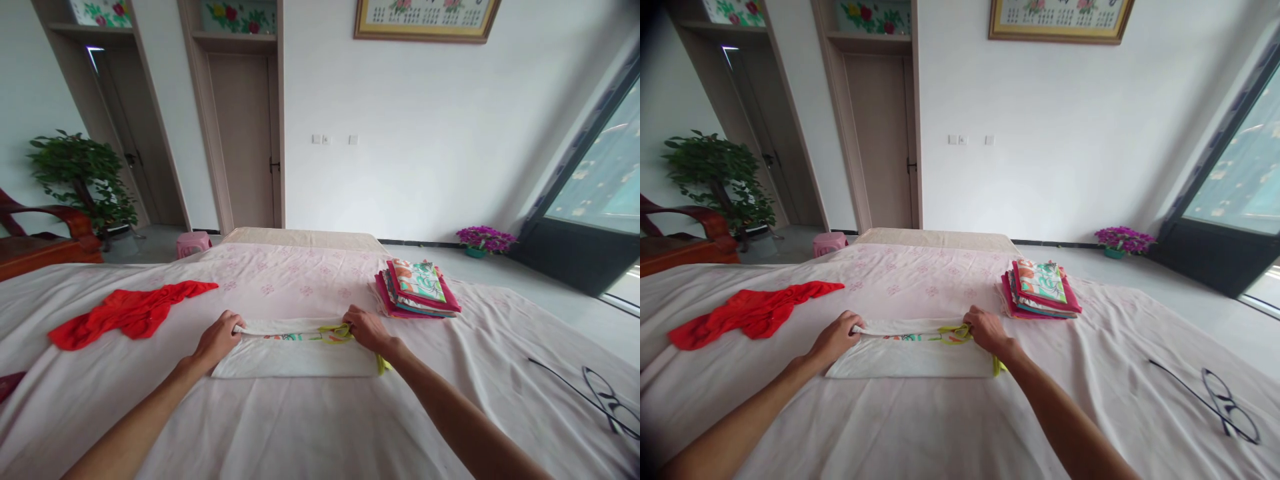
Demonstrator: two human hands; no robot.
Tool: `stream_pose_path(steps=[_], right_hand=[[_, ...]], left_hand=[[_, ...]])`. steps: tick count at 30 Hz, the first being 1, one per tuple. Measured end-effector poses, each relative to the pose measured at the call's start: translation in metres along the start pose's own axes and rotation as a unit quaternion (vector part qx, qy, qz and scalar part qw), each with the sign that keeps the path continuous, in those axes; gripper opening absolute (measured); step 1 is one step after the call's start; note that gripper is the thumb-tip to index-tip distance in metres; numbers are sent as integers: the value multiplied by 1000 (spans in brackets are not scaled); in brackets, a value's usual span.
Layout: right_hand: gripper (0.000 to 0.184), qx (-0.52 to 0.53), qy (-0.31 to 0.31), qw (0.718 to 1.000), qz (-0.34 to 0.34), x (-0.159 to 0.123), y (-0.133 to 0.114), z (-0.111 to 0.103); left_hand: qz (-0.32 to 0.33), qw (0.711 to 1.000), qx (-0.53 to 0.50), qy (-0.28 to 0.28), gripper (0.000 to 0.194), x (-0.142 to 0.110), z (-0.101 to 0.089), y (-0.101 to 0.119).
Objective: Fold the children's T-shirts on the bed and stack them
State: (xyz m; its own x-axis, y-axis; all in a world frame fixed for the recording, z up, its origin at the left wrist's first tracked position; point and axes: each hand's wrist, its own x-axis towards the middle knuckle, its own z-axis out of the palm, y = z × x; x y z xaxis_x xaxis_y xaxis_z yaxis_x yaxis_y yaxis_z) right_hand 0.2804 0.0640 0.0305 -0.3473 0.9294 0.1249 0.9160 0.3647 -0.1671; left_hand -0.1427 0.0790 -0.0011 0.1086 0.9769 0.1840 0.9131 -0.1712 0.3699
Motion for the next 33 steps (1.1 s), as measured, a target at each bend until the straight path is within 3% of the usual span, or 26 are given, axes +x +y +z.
stream_pose_path(steps=[5, 10, 16, 18, 21, 23, 27, 30, 33], right_hand=[[39, 4, -9, 999, -45, -2, -6, -10], [35, 20, 19, 999, -24, -8, -8, -12], [46, 9, 2, 998, -64, -24, -7, -13], [51, 19, 21, 999, -37, -24, -9, -16], [52, 34, 61, 998, 7, -15, -24, -19], [50, 41, 77, 996, 14, -5, -43, -14], [47, 9, 76, 997, -19, 12, -84, 15], [57, -40, 46, 998, -4, 8, -91, 40], [60, -76, 39, 996, 21, -5, -75, 54]], left_hand=[[48, 999, 12, 23, 18, -10, -12, 12], [40, 999, -10, 20, 19, -12, -8, 8], [55, 995, 70, -37, 35, -18, -10, -6], [49, 994, 91, -29, 39, -19, -17, 1], [60, 997, 50, 0, 41, -16, -18, 33], [76, 997, -3, 7, 41, -12, -8, 63], [120, 992, -26, -12, 38, -9, 33, 113], [144, 989, 1, -20, 45, -13, 59, 117], [133, 990, 53, -16, 53, -17, 65, 97]])
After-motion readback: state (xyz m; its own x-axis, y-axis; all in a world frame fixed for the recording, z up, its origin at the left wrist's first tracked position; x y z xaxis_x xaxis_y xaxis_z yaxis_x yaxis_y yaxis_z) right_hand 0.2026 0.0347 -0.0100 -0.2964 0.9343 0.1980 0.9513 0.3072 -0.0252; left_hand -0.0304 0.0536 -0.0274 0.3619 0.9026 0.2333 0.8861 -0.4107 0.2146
